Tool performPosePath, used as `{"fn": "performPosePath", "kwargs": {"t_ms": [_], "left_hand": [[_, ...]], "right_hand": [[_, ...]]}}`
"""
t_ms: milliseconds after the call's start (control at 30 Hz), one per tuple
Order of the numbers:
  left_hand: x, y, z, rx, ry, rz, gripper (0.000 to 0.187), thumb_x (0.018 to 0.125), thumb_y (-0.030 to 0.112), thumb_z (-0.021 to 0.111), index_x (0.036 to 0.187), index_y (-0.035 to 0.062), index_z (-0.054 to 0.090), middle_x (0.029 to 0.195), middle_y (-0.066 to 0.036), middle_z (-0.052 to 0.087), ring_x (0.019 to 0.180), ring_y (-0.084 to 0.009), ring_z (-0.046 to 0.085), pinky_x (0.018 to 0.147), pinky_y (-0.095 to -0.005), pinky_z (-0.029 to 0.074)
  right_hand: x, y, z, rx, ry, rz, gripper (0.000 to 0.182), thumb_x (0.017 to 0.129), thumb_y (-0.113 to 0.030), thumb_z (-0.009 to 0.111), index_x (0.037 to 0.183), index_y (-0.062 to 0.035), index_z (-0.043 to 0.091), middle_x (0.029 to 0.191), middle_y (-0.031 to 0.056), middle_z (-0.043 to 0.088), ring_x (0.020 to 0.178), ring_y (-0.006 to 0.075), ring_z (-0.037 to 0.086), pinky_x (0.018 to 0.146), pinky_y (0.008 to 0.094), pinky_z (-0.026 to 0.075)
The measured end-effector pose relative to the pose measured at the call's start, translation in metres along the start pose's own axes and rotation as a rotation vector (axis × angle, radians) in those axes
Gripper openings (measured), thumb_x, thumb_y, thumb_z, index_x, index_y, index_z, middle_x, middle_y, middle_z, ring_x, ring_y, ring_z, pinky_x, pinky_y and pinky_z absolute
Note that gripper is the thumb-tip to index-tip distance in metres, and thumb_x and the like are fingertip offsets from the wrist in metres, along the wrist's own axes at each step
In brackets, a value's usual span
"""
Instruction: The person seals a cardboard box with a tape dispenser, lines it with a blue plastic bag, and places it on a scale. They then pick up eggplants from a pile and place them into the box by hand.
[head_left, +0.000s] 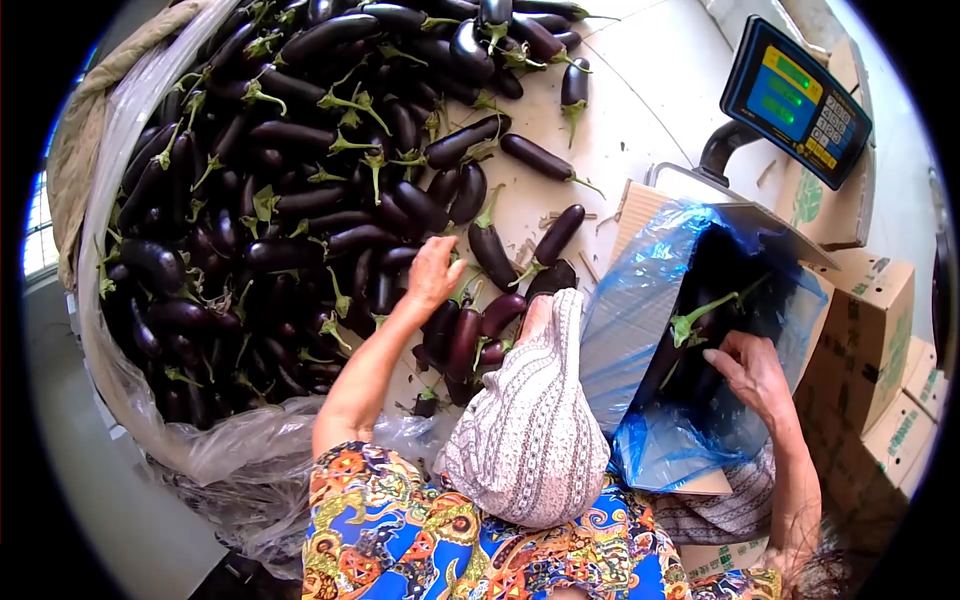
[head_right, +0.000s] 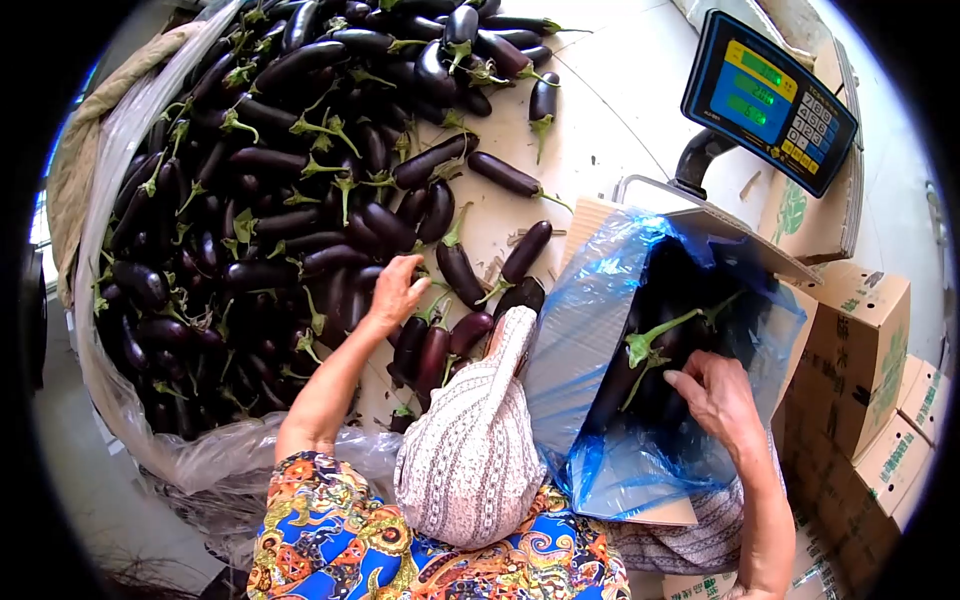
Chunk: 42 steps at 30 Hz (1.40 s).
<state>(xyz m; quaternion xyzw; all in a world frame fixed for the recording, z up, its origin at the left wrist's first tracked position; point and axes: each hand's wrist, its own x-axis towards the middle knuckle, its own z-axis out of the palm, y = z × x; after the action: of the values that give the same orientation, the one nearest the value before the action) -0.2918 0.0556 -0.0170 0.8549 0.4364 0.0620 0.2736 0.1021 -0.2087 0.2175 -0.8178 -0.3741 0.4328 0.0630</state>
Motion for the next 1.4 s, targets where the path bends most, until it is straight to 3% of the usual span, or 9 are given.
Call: {"fn": "performPosePath", "kwargs": {"t_ms": [267, 400, 467, 533, 733, 933, 1033, 1167, 1400], "left_hand": [[0.05, 0.026, 0.079, -0.044, -0.067, -0.627, 0.072, 0.071, 0.037, 0.076, 0.13, 0.005, 0.051, 0.115, -0.028, 0.06, 0.115, -0.0442, 0.056, 0.096, -0.0523, 0.047], [0.047, 0.041, 0.047, 0.002, 0.056, -0.385, 0.057, 0.066, 0.027, 0.08, 0.112, -0.0022, 0.062, 0.099, -0.019, 0.069, 0.089, -0.0314, 0.068, 0.085, -0.0414, 0.053], [0.052, 0.026, 0.022, -0.117, 0.11, -0.232, 0.063, 0.068, 0.028, 0.079, 0.123, 0.0062, 0.057, 0.106, -0.02, 0.059, 0.094, -0.0378, 0.057, 0.089, -0.0475, 0.048], [0.065, 0.05, -0.036, -0.147, 0.203, 0.002, 0.057, 0.075, 0.021, 0.076, 0.125, 0.0039, 0.056, 0.104, -0.016, 0.061, 0.094, -0.0298, 0.06, 0.088, -0.0415, 0.05], [0.06, 0.267, -0.169, -0.779, -0.064, 0.11, 0.069, 0.078, 0.008, 0.074, 0.141, 0.0016, 0.045, 0.111, -0.009, 0.064, 0.1, -0.0201, 0.064, 0.094, -0.0327, 0.051], [0.044, 0.379, -0.112, -0.304, -0.623, 0.626, 0.079, 0.074, 0.024, 0.083, 0.139, -0.0019, 0.045, 0.111, -0.018, 0.065, 0.101, -0.0268, 0.066, 0.09, -0.0358, 0.053], [0.028, 0.412, -0.073, -0.142, -0.716, 0.62, 0.076, 0.076, 0.035, 0.079, 0.133, -0.0053, 0.048, 0.111, -0.029, 0.063, 0.102, -0.0414, 0.065, 0.088, -0.044, 0.053], [0.023, 0.412, -0.012, -0.008, -0.688, 0.693, 0.061, 0.079, 0.039, 0.078, 0.111, -0.0048, 0.051, 0.078, -0.027, 0.066, 0.075, -0.0481, 0.065, 0.066, -0.0509, 0.054], [0.004, 0.397, 0.031, 0.475, -0.683, 0.896, 0.065, 0.087, 0.054, 0.064, 0.109, -0.007, 0.053, 0.069, -0.017, 0.069, 0.065, -0.0332, 0.07, 0.058, -0.0435, 0.055]], "right_hand": [[-0.011, 0.01, -0.004, -0.053, 0.104, -0.179, 0.028, 0.087, -0.027, 0.066, 0.081, -0.0008, 0.06, 0.076, 0.0219, 0.062, 0.075, 0.0442, 0.059, 0.068, 0.0497, 0.047], [-0.026, 0.029, -0.01, -0.072, 0.137, -0.109, 0.024, 0.089, -0.026, 0.064, 0.085, -0.0017, 0.061, 0.081, 0.0225, 0.065, 0.081, 0.0446, 0.062, 0.072, 0.0512, 0.049], [-0.034, 0.041, -0.001, -0.258, 0.21, -0.145, 0.023, 0.088, -0.024, 0.066, 0.088, -0.0016, 0.06, 0.083, 0.0226, 0.065, 0.08, 0.0444, 0.064, 0.071, 0.0508, 0.051], [-0.035, 0.044, 0.008, -0.31, 0.215, -0.16, 0.023, 0.087, -0.023, 0.067, 0.089, -0.001, 0.06, 0.083, 0.0224, 0.065, 0.079, 0.0438, 0.065, 0.07, 0.0503, 0.053], [-0.04, 0.047, 0.005, -0.291, 0.292, -0.181, 0.024, 0.087, -0.022, 0.068, 0.091, -0.0007, 0.058, 0.08, 0.0219, 0.065, 0.076, 0.0427, 0.066, 0.066, 0.0504, 0.054], [-0.053, 0.065, 0.004, -0.225, 0.373, -0.219, 0.021, 0.087, -0.021, 0.067, 0.089, -0.0026, 0.058, 0.077, 0.0218, 0.066, 0.075, 0.0433, 0.066, 0.065, 0.0511, 0.053], [-0.057, 0.065, 0.008, -0.174, 0.39, -0.218, 0.02, 0.086, -0.02, 0.067, 0.089, -0.0024, 0.059, 0.078, 0.0218, 0.066, 0.076, 0.043, 0.066, 0.067, 0.0514, 0.053], [-0.054, 0.069, 0.015, -0.21, 0.326, -0.173, 0.021, 0.087, -0.023, 0.066, 0.091, -0.0021, 0.063, 0.082, 0.0199, 0.068, 0.079, 0.0408, 0.067, 0.07, 0.0519, 0.053], [-0.055, 0.076, 0.032, -0.32, 0.401, -0.295, 0.019, 0.088, -0.02, 0.065, 0.093, -0.0023, 0.06, 0.088, 0.0172, 0.066, 0.081, 0.0387, 0.066, 0.068, 0.049, 0.052]]}}
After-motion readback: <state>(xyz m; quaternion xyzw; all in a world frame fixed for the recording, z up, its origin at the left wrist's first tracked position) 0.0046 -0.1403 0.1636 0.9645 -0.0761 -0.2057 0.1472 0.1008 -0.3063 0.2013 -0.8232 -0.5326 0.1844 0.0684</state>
